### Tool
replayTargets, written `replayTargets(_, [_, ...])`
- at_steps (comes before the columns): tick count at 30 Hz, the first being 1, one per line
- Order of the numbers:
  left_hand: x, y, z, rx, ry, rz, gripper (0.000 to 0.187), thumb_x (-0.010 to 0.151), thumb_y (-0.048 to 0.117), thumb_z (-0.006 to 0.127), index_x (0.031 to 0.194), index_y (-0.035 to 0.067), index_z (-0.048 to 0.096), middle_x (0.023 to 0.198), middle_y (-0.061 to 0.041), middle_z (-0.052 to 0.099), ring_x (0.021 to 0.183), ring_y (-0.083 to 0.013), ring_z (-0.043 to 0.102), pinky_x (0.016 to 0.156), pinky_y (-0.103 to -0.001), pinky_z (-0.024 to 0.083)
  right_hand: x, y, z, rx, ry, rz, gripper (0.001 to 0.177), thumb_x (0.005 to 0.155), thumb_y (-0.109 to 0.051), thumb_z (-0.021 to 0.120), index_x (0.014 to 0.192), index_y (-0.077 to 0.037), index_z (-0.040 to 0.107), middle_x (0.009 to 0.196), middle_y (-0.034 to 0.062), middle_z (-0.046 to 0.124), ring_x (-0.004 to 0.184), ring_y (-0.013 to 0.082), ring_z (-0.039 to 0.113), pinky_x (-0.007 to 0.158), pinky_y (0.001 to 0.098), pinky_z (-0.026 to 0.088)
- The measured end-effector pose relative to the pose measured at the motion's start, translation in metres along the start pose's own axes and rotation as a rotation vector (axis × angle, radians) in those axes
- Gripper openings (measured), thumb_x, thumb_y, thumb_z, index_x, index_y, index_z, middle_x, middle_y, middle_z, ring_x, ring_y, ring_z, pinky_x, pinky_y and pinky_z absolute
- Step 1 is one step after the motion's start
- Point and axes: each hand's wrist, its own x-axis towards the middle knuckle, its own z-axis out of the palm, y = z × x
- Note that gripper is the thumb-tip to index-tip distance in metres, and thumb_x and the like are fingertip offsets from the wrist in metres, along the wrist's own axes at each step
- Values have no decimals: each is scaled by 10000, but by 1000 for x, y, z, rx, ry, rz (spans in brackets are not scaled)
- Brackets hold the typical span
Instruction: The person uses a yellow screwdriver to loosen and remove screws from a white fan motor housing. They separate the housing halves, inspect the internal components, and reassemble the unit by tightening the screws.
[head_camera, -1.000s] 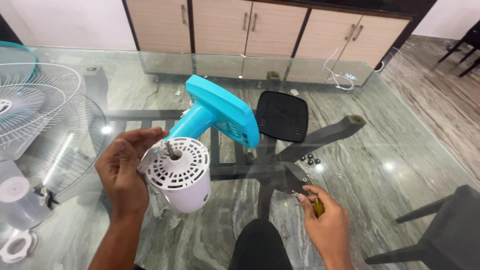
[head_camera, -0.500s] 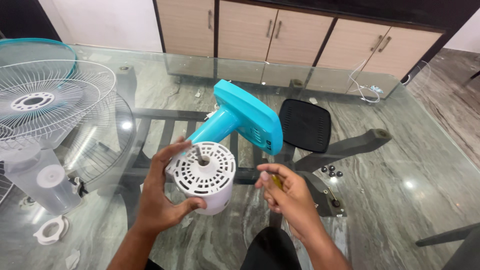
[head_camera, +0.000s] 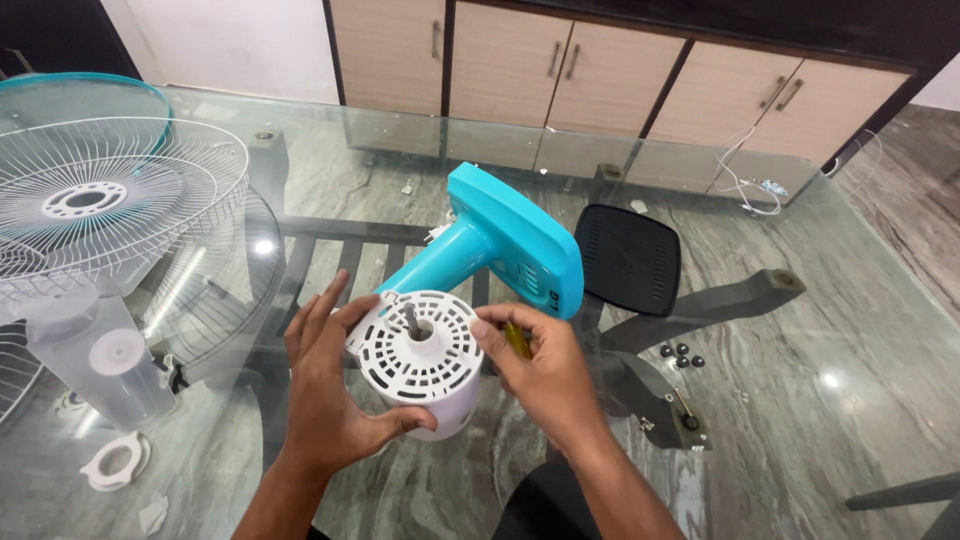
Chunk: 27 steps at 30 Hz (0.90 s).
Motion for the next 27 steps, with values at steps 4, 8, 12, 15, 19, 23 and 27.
replayTargets(4, [-1, 0, 3, -113, -40, -1, 1240, 506, 642, 897, 1446, -5, 412, 1557, -270, 446, 1488, -391, 367, 1224, -557, 255, -3, -1, -1, -152, 35, -267, 285, 908, -216, 763, 1063, 22, 783, 882, -1, 728, 748, 20, 620, 646, 190, 491])
replayTargets(8, [0, 5, 7, -458, -4, -41, 1248, 599, 511, 967, 1503, 17, 262, 1548, -279, 378, 1541, -430, 380, 1136, -503, 434, -11, -1, -1, -248, 113, -243, 239, 874, -165, 786, 1031, 13, 801, 874, 16, 701, 685, 40, 559, 586, 211, 437])
replayTargets(12, [-1, 11, 7, -427, -8, 13, 1252, 598, 447, 976, 1509, 17, 232, 1528, -253, 464, 1554, -454, 369, 1191, -537, 379, -18, -1, -1, -187, 130, -200, 229, 873, -144, 781, 1047, 3, 800, 873, 16, 704, 666, 29, 557, 560, 202, 429])
replayTargets(15, [0, 13, 8, -420, -5, -62, 1301, 564, 618, 925, 1496, 12, 250, 1537, -241, 368, 1450, -406, 457, 1135, -516, 416, -19, 0, -3, -116, 138, -137, 233, 881, -171, 778, 1027, 9, 803, 848, 8, 727, 649, 25, 555, 545, 200, 421])
replayTargets(19, [2, 11, 6, -11, -59, -55, 1250, 302, 638, 891, 1293, 0, 476, 1359, -151, 587, 1507, -428, 346, 1172, -589, 294, -18, 1, -3, -77, 142, -113, 244, 887, -181, 782, 1035, 10, 810, 756, -19, 695, 619, 13, 518, 524, 196, 390])
replayTargets(23, [1, 7, 6, -76, -100, -136, 1129, 370, 618, 917, 1265, 30, 562, 1445, -170, 577, 1558, -398, 287, 1205, -564, 258, -18, 3, -3, -18, 159, -18, 253, 875, -168, 784, 1059, 5, 808, 653, -28, 653, 516, 14, 449, 447, 205, 314])
replayTargets(27, [-2, 7, 11, -387, -94, -237, 1150, 498, 554, 942, 1429, 31, 515, 1540, -210, 506, 1585, -405, 267, 1241, -551, 259, -20, 5, -2, 92, 151, 25, 267, 871, -143, 787, 1083, 20, 800, 612, -28, 609, 464, 15, 396, 407, 217, 267])
